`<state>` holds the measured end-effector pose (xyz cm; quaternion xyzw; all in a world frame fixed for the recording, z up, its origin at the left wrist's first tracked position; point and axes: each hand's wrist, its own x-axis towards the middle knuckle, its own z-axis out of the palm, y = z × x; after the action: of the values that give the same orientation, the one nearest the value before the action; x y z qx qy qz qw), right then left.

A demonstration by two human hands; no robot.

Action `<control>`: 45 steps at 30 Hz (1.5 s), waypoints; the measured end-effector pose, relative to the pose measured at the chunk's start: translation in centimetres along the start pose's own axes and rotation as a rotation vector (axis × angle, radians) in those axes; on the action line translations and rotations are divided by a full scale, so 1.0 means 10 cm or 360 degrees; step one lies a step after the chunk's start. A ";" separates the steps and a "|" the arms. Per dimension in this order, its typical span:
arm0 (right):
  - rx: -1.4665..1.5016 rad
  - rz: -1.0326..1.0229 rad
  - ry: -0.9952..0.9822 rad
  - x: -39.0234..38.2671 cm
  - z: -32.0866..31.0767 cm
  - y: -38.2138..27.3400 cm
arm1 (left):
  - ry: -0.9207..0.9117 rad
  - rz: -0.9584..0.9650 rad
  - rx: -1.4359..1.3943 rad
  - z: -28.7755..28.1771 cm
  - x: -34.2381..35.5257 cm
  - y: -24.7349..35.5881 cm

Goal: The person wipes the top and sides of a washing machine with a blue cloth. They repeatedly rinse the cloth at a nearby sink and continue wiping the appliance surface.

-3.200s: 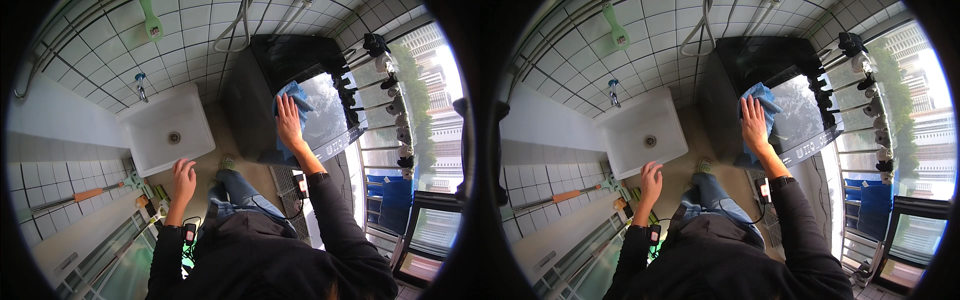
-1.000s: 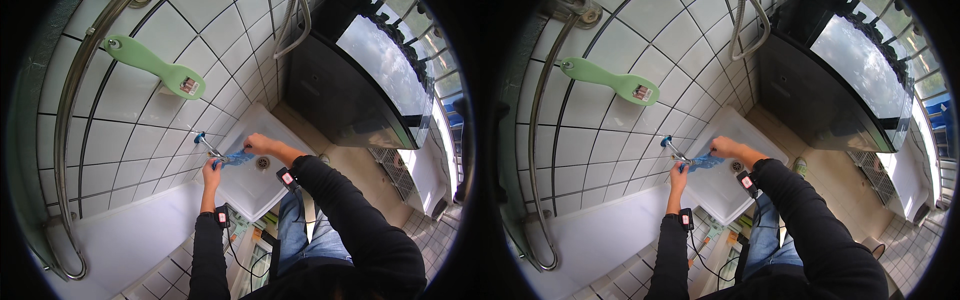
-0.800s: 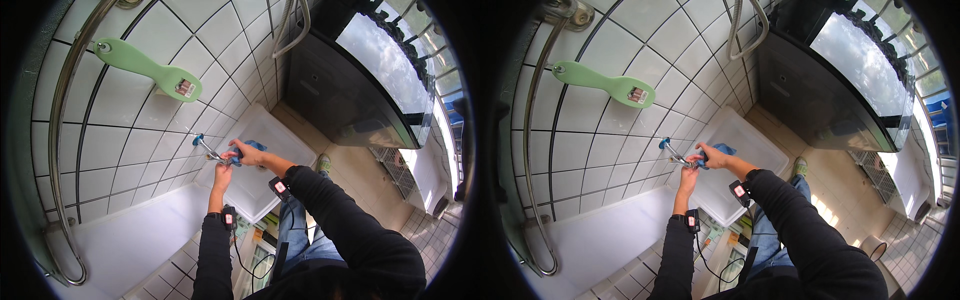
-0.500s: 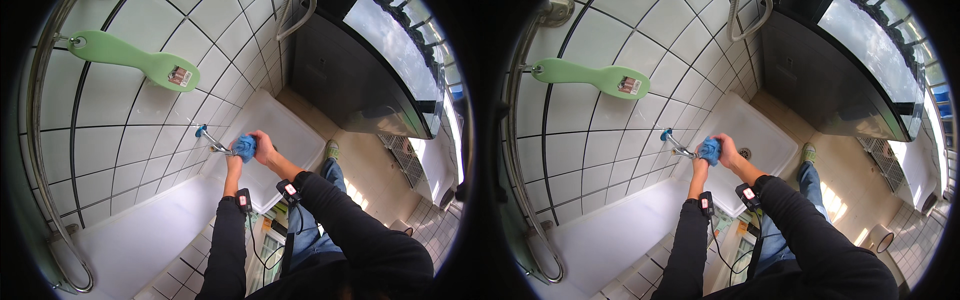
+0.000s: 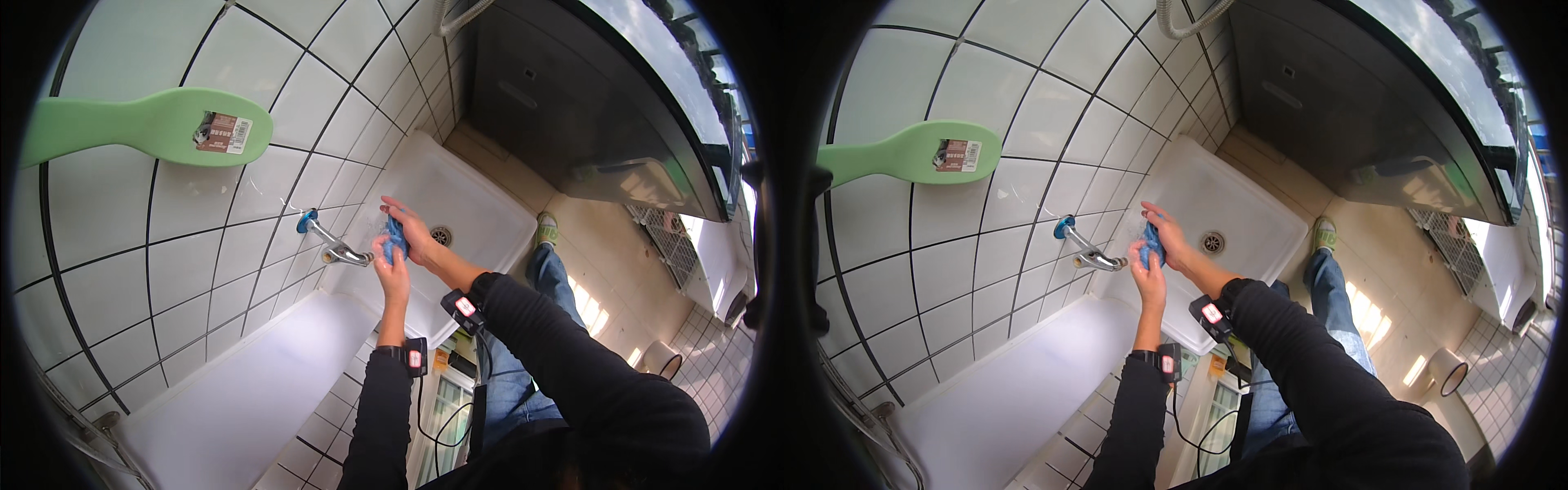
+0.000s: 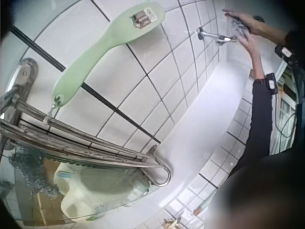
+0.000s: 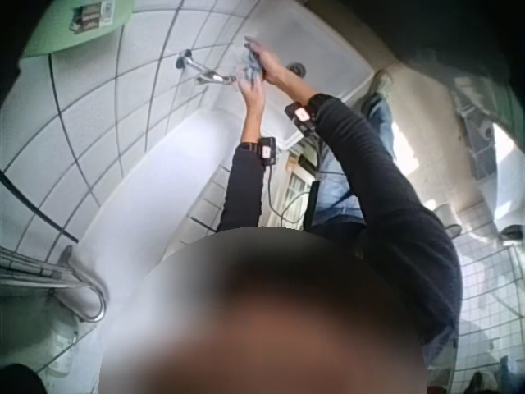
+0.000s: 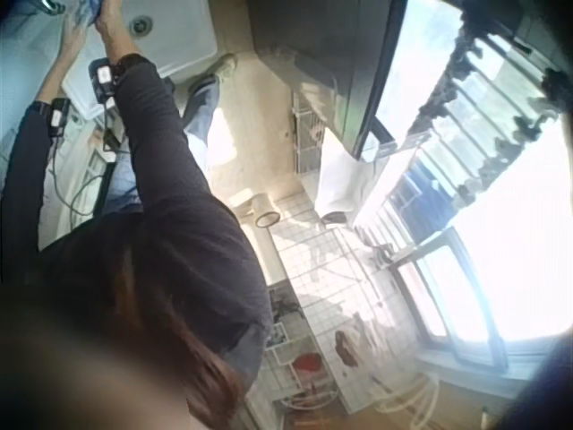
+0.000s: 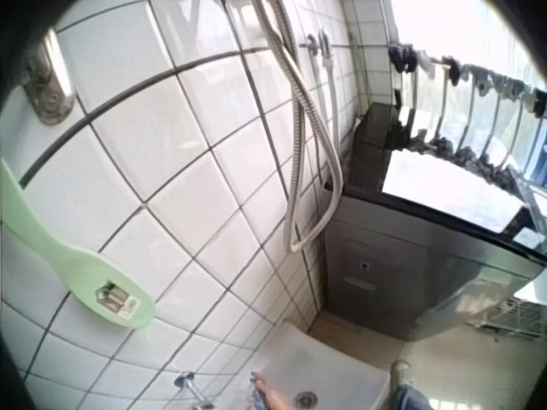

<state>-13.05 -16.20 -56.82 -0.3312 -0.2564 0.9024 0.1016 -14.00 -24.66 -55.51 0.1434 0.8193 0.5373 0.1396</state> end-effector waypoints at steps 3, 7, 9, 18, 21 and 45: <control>0.0015 0.0448 -0.0001 0.02 0.01 0.03 | 0.0086 -0.0137 -0.0432 0.04 -0.06 -0.04; -0.0058 0.0395 -0.0140 -0.01 -0.04 0.10 | 0.0112 -0.0169 -0.0309 0.07 0.03 0.00; -0.0047 0.0428 -0.0171 0.02 -0.07 0.09 | -0.0173 -0.0129 -0.0043 0.08 0.03 0.04; 0.0658 0.0672 0.0069 0.00 -0.14 0.13 | -0.0399 0.0416 0.0260 -0.10 -0.01 0.01; 0.0736 0.0749 0.0239 0.07 -0.13 0.24 | -0.0049 0.0098 -0.0143 -0.01 -0.01 0.04; -0.1416 0.0258 0.0253 0.17 -0.33 -0.04 | -0.0011 -0.0534 -0.0774 -0.38 0.04 -0.02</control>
<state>-12.20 -13.98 -59.68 -0.4298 -0.5837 0.6813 -0.1020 -15.84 -27.84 -54.29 -0.0299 0.6782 0.6869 0.2596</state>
